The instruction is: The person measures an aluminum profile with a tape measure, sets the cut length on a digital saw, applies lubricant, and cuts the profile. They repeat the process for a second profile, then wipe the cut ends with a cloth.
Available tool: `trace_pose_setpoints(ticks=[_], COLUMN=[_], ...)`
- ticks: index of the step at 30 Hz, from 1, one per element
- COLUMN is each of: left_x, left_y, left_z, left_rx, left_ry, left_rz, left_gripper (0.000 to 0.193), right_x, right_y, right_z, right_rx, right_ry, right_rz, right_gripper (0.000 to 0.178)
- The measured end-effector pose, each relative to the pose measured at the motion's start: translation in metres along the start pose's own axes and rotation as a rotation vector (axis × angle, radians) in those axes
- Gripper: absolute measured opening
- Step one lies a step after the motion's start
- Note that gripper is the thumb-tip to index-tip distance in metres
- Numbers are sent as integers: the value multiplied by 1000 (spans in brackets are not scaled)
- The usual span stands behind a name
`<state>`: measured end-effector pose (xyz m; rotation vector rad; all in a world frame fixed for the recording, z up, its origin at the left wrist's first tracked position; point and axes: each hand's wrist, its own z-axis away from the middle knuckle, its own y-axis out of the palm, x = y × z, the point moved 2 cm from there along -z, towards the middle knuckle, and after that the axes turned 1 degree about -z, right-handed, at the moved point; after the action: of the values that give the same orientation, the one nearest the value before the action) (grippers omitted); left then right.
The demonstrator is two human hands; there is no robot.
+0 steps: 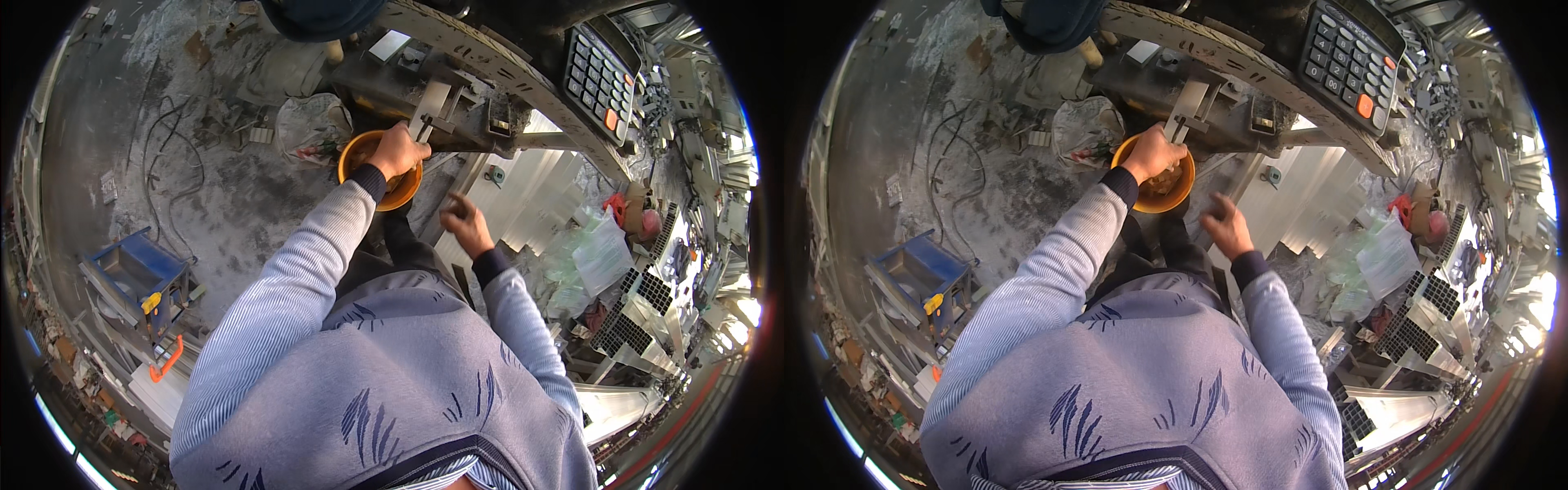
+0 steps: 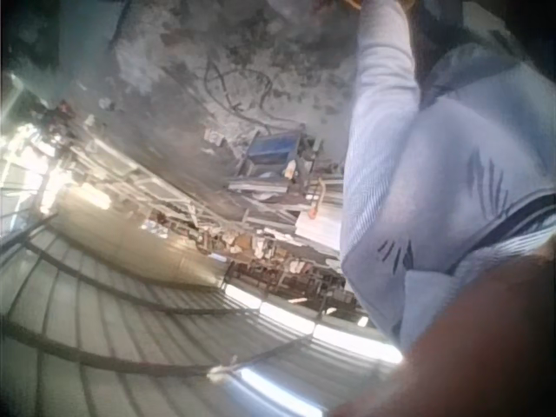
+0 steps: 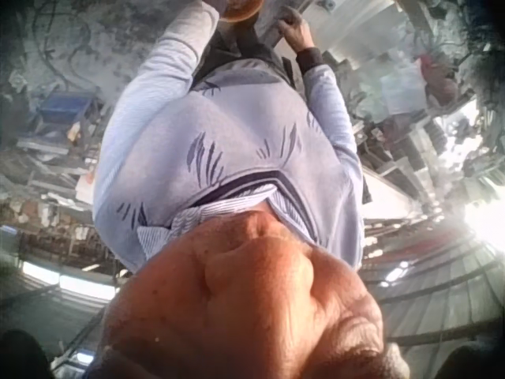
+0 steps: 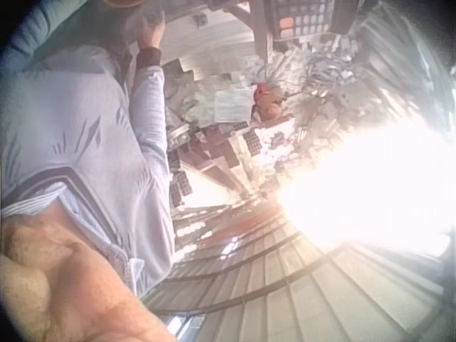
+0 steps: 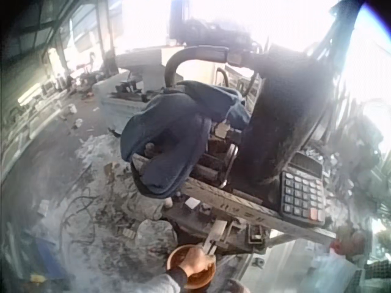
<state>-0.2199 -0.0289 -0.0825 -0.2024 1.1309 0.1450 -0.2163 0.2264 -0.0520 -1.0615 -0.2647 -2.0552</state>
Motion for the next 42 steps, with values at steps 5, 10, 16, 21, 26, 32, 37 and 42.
trace_pose_setpoints(ticks=[5, 10, 16, 21, 26, 32, 37, 42], left_x=[2, 3, 13, 36, 37, 34, 33, 28], left_y=[-2, -2, -5, 0, 2, 3, 2, 1], left_z=[29, -3, 85, 161, 144, 106, 103, 105], left_rx=[-110, -28, -13, -69, -100, -45, -50, -76], left_ry=[133, 39, 178, -27, -56, -22, -6, 23], left_rz=[-186, -58, -161, -151, -78, -72, -117, -56], left_gripper=[34, 37, 46, 43, 33, 38, 39, 53], right_x=[66, 93, 70, 40, 44, 51, 50, 42], right_y=[29, 44, 88, 126, 122, 109, 102, 65], right_z=[-41, -66, -47, -6, -13, -40, -44, -31], right_rx=[117, 166, 105, 190, 148, 135, 164, 81], right_ry=[-47, -89, -171, -71, -161, -185, -177, -179], right_rz=[-523, -570, -630, -602, -609, -709, -672, -632], right_gripper=[84, 84, 64, 63, 57, 54, 65, 65])
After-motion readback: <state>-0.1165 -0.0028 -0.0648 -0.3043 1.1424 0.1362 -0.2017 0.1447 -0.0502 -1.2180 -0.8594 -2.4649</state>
